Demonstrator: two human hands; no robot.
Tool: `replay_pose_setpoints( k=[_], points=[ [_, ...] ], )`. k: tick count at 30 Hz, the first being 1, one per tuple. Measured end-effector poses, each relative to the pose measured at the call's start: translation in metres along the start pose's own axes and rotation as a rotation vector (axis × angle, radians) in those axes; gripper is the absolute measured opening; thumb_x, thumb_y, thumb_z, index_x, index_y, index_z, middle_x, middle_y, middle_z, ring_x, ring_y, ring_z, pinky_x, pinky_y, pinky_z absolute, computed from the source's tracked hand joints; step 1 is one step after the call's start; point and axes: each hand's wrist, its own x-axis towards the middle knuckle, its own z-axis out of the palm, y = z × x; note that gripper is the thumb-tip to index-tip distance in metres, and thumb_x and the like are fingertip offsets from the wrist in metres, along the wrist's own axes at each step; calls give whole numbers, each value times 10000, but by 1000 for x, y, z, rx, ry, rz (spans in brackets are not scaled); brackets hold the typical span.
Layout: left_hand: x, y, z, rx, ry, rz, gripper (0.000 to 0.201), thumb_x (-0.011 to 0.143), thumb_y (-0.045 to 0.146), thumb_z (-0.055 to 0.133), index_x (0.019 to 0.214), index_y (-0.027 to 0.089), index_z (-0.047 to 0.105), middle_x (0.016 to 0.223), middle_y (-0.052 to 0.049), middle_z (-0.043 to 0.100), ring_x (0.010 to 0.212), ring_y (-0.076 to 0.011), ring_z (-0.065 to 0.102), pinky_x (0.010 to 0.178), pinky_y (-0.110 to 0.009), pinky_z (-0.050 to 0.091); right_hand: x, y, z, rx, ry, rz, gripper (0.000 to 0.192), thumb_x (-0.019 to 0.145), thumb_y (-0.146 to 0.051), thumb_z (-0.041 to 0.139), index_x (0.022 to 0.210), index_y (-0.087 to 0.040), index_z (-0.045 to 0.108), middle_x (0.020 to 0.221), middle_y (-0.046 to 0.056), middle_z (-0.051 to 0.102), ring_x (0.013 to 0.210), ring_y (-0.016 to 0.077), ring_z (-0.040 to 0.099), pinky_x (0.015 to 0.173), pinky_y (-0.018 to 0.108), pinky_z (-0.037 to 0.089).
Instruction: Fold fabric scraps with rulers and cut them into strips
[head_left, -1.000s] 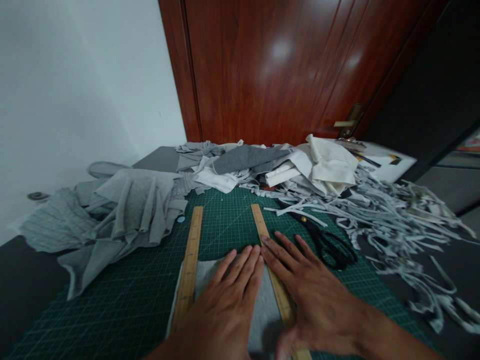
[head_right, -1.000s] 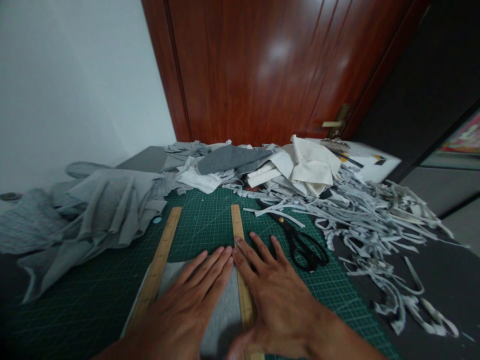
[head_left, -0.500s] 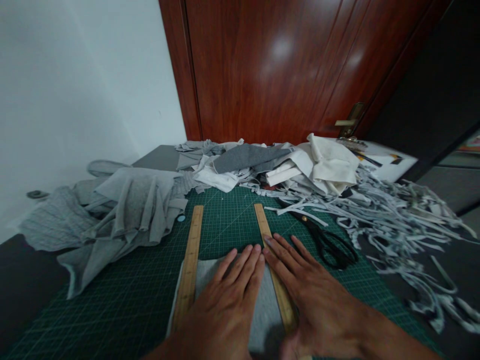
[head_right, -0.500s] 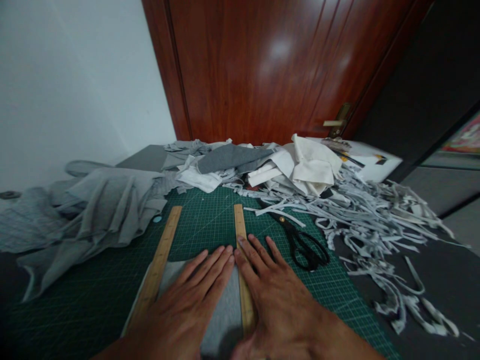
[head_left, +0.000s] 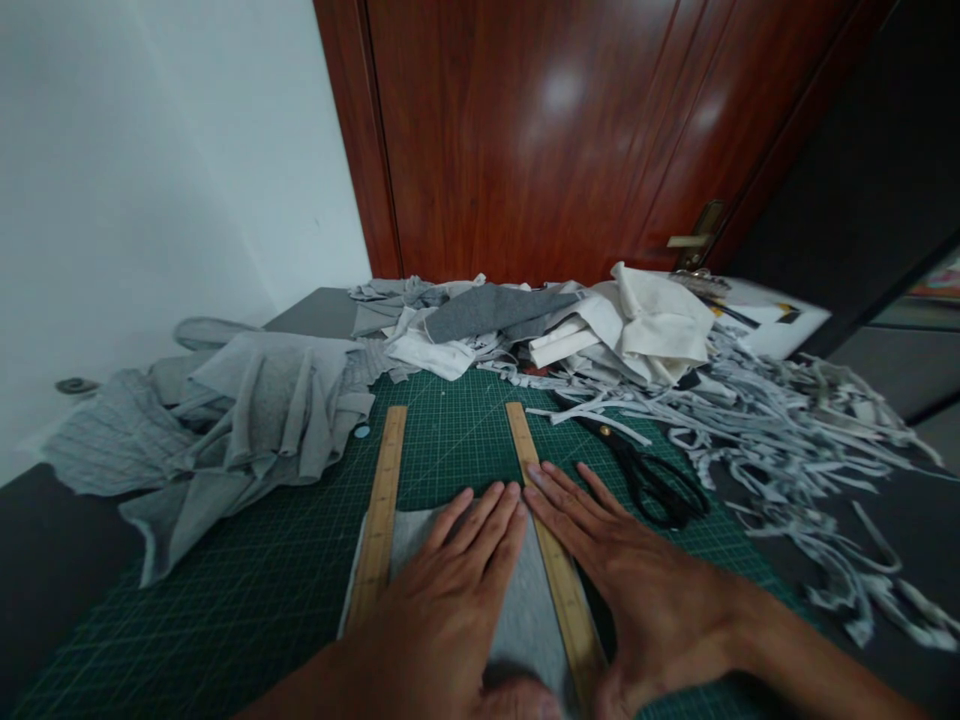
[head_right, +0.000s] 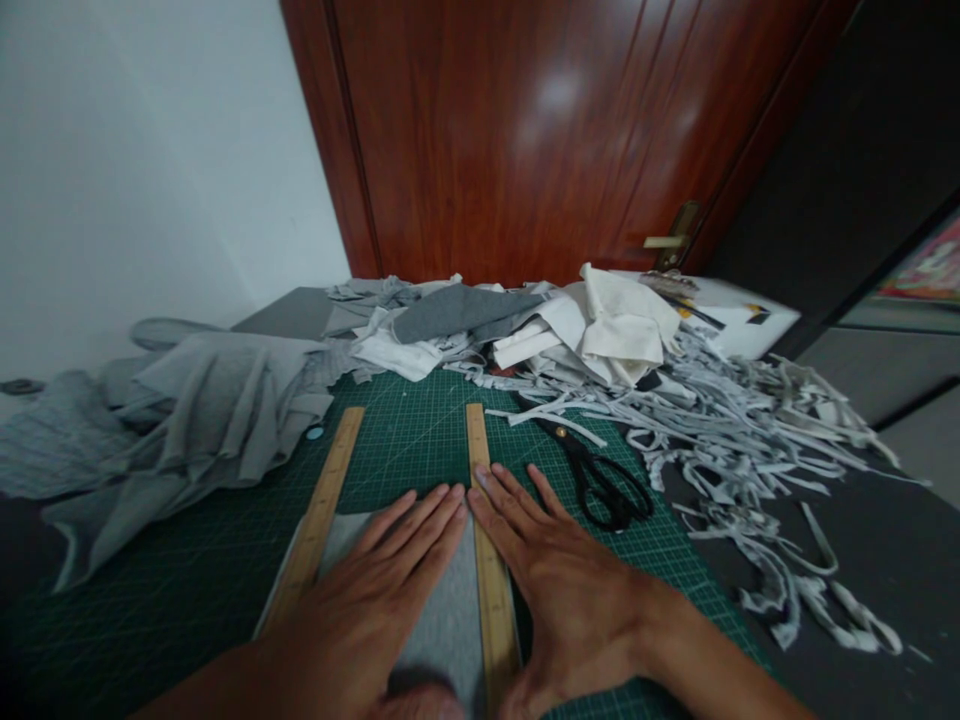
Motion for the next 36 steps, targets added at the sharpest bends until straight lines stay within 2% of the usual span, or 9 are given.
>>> replay_pose_setpoints(
  k=[6,12,18,22,25,28,30,32,36],
  points=[
    [2,14,-18,-5,-77,-85,1071,968,796,411,1683,69,81,1744,-179,-7,1640,-339,25,1326,-583,90,-2,5,0,23,13,-30,1596,546,-771,889,1697,-125,-9,1778,172,-64,1622,447,-53,1282,630,-139],
    [4,15,-16,5,-65,-91,1068,970,795,411,1684,80,67,1745,-168,-18,1641,-318,11,1330,-561,64,-2,9,5,4,58,-60,1592,551,-766,896,1703,-168,-28,1785,163,-62,1621,455,-41,1287,631,-122],
    [3,13,-17,-7,-84,-89,1075,963,817,388,1674,52,134,1741,-180,21,1639,-337,38,1329,-577,93,-1,4,4,9,16,-7,1593,540,-746,899,1697,-130,-8,1776,165,-88,1622,440,-63,1282,627,-133],
    [0,19,-15,-12,-30,-75,1050,973,785,429,1674,47,169,1741,-199,70,1635,-354,86,1323,-596,128,-2,2,4,12,24,-1,1570,551,-713,904,1698,-132,5,1775,160,-89,1618,447,-70,1277,634,-139],
    [0,15,-22,28,70,-66,883,1001,611,562,1665,103,279,1747,-184,161,1625,-364,180,1312,-600,196,-2,0,3,-6,13,15,1561,555,-680,913,1694,-123,2,1768,164,-108,1615,440,-91,1274,637,-139],
    [-1,-15,-45,100,213,-156,532,1013,288,562,1529,165,531,1638,-162,483,1504,-340,465,1241,-558,369,-2,-2,1,-17,-5,28,1554,560,-661,913,1688,-111,-3,1758,172,-120,1617,424,-96,1271,643,-131],
    [-5,-48,-66,136,323,-282,366,1005,196,467,1290,172,696,1327,-144,730,1236,-302,684,1111,-493,503,-2,-1,1,-2,4,18,1557,555,-658,915,1688,-114,-3,1760,176,-106,1618,430,-79,1268,656,-123],
    [-11,-86,-83,176,375,-396,337,969,186,437,1143,161,725,1155,-153,765,1086,-312,726,1021,-490,544,-1,0,1,17,19,10,1573,536,-660,924,1692,-118,5,1764,182,-93,1616,448,-61,1266,668,-118],
    [-21,-138,-92,183,370,-420,307,861,219,512,1064,167,735,1138,-197,759,1086,-391,718,1019,-552,527,-1,2,1,38,35,-5,1612,515,-674,933,1693,-114,-15,1767,197,-72,1616,463,-39,1275,658,-114]
  ],
)
